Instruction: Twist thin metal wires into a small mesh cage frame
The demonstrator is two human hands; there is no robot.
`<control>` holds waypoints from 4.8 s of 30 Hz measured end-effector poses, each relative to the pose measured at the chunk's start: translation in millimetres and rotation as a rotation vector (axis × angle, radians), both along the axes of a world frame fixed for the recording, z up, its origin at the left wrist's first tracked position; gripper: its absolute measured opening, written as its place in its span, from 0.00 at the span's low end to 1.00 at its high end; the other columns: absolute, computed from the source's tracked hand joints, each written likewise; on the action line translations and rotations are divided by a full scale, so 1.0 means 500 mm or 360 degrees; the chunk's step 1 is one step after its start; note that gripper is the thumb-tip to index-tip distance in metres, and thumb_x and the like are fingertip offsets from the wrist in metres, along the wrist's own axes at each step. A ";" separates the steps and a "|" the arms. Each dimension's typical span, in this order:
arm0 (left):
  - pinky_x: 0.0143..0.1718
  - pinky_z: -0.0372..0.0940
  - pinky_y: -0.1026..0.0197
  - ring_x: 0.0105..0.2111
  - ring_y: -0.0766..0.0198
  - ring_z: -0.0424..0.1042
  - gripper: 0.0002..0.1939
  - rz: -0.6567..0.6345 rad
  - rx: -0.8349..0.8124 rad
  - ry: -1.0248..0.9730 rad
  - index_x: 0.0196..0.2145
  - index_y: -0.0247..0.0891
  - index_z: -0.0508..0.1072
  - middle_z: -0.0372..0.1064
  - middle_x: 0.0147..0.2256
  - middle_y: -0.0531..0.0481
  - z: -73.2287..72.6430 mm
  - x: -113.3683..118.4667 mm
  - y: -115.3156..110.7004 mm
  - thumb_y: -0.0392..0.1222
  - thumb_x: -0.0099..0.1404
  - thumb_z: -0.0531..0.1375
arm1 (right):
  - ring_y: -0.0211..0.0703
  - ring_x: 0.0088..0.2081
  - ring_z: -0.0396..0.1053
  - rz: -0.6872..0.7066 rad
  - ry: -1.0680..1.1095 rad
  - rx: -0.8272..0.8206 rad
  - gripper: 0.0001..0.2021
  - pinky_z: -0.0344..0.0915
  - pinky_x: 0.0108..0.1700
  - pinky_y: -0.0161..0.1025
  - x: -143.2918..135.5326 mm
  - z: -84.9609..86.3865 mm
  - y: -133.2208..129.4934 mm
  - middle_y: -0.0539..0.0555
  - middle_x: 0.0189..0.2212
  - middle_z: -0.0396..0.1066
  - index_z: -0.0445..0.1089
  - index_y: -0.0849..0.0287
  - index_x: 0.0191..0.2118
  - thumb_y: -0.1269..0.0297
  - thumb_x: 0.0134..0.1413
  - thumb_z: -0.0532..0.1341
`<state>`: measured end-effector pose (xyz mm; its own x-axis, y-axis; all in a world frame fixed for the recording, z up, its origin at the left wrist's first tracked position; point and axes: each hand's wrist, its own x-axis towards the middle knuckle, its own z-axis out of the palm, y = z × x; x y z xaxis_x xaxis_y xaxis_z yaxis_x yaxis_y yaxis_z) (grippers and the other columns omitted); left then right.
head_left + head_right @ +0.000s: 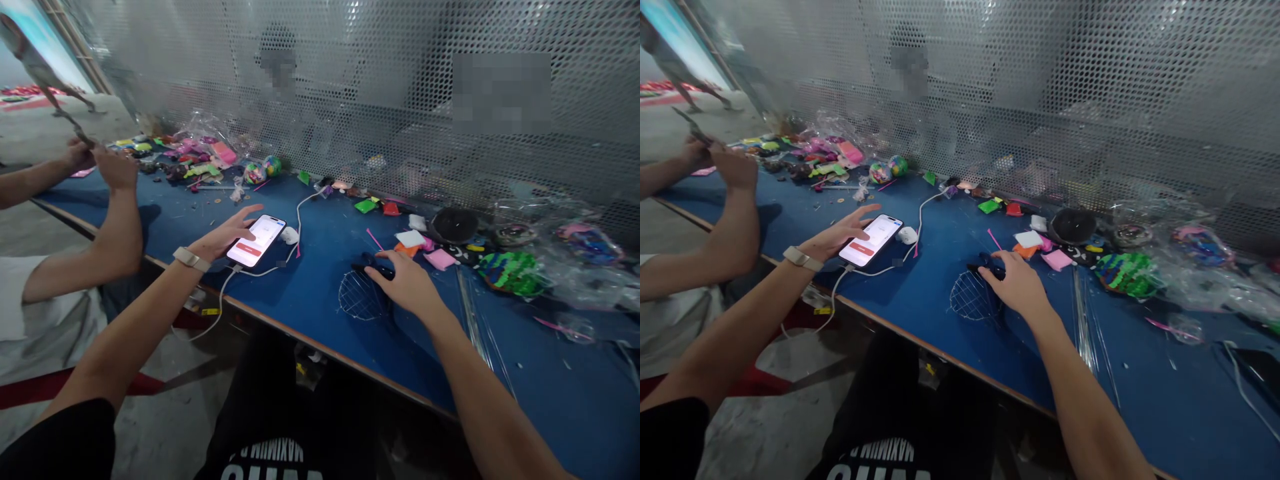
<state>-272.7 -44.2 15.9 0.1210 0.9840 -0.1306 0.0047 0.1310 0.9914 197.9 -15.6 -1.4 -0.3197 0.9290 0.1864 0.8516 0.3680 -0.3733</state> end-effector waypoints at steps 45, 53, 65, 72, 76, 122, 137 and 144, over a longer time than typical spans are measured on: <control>0.29 0.74 0.63 0.32 0.62 0.81 0.57 0.0067 0.0025 0.0065 0.80 0.53 0.56 0.79 0.58 0.40 -0.018 0.001 0.006 0.35 0.59 0.73 | 0.71 0.64 0.76 0.0003 0.0059 -0.0067 0.27 0.74 0.64 0.66 -0.004 0.013 -0.005 0.65 0.64 0.76 0.76 0.53 0.61 0.39 0.70 0.61; 0.28 0.73 0.62 0.31 0.62 0.80 0.56 0.0094 -0.0018 0.0033 0.80 0.50 0.56 0.78 0.58 0.40 -0.005 0.008 0.000 0.37 0.59 0.72 | 0.70 0.63 0.77 0.0009 0.0067 -0.0078 0.27 0.74 0.64 0.66 -0.002 0.014 -0.004 0.65 0.64 0.76 0.75 0.52 0.62 0.39 0.70 0.61; 0.29 0.71 0.63 0.30 0.60 0.78 0.42 0.0310 -0.0072 0.0035 0.74 0.41 0.66 0.81 0.39 0.46 0.005 0.025 0.020 0.40 0.65 0.71 | 0.70 0.66 0.74 0.0022 0.0062 -0.0090 0.27 0.72 0.66 0.66 -0.005 0.020 -0.008 0.65 0.65 0.75 0.75 0.53 0.61 0.39 0.71 0.60; 0.52 0.74 0.55 0.56 0.52 0.79 0.32 0.0488 0.0178 0.0239 0.65 0.41 0.73 0.80 0.58 0.39 0.036 0.020 0.009 0.42 0.65 0.71 | 0.68 0.61 0.79 0.0025 0.0042 -0.0061 0.26 0.76 0.62 0.64 -0.002 0.016 -0.006 0.64 0.62 0.79 0.76 0.52 0.61 0.39 0.68 0.63; 0.67 0.68 0.43 0.68 0.44 0.71 0.26 0.0379 0.0473 0.0656 0.62 0.44 0.75 0.75 0.64 0.38 0.057 0.032 -0.015 0.47 0.68 0.70 | 0.70 0.60 0.80 0.0036 -0.0056 -0.0089 0.31 0.76 0.61 0.66 0.004 0.015 -0.007 0.63 0.60 0.81 0.77 0.52 0.60 0.35 0.63 0.67; 0.77 0.56 0.28 0.77 0.30 0.59 0.55 -0.0647 0.0903 0.0638 0.79 0.37 0.56 0.56 0.78 0.26 0.044 0.533 -0.020 0.71 0.68 0.69 | 0.56 0.41 0.83 -0.0117 0.1710 0.0470 0.27 0.82 0.44 0.53 0.007 0.042 -0.003 0.61 0.47 0.87 0.81 0.54 0.52 0.43 0.51 0.73; 0.58 0.77 0.39 0.56 0.43 0.78 0.46 -0.0502 0.0828 0.0026 0.66 0.37 0.62 0.73 0.60 0.35 -0.014 0.646 -0.019 0.52 0.58 0.77 | 0.51 0.31 0.82 -0.0079 0.1833 0.0236 0.24 0.80 0.31 0.44 0.022 0.047 -0.036 0.58 0.36 0.85 0.84 0.53 0.43 0.35 0.59 0.73; 0.45 0.73 0.47 0.40 0.50 0.76 0.31 -0.0350 0.0977 0.0509 0.59 0.37 0.67 0.75 0.44 0.44 -0.007 0.602 0.024 0.47 0.60 0.67 | 0.54 0.38 0.83 -0.0071 0.1645 0.0358 0.22 0.82 0.39 0.48 0.022 0.025 -0.025 0.58 0.37 0.84 0.82 0.54 0.48 0.41 0.62 0.74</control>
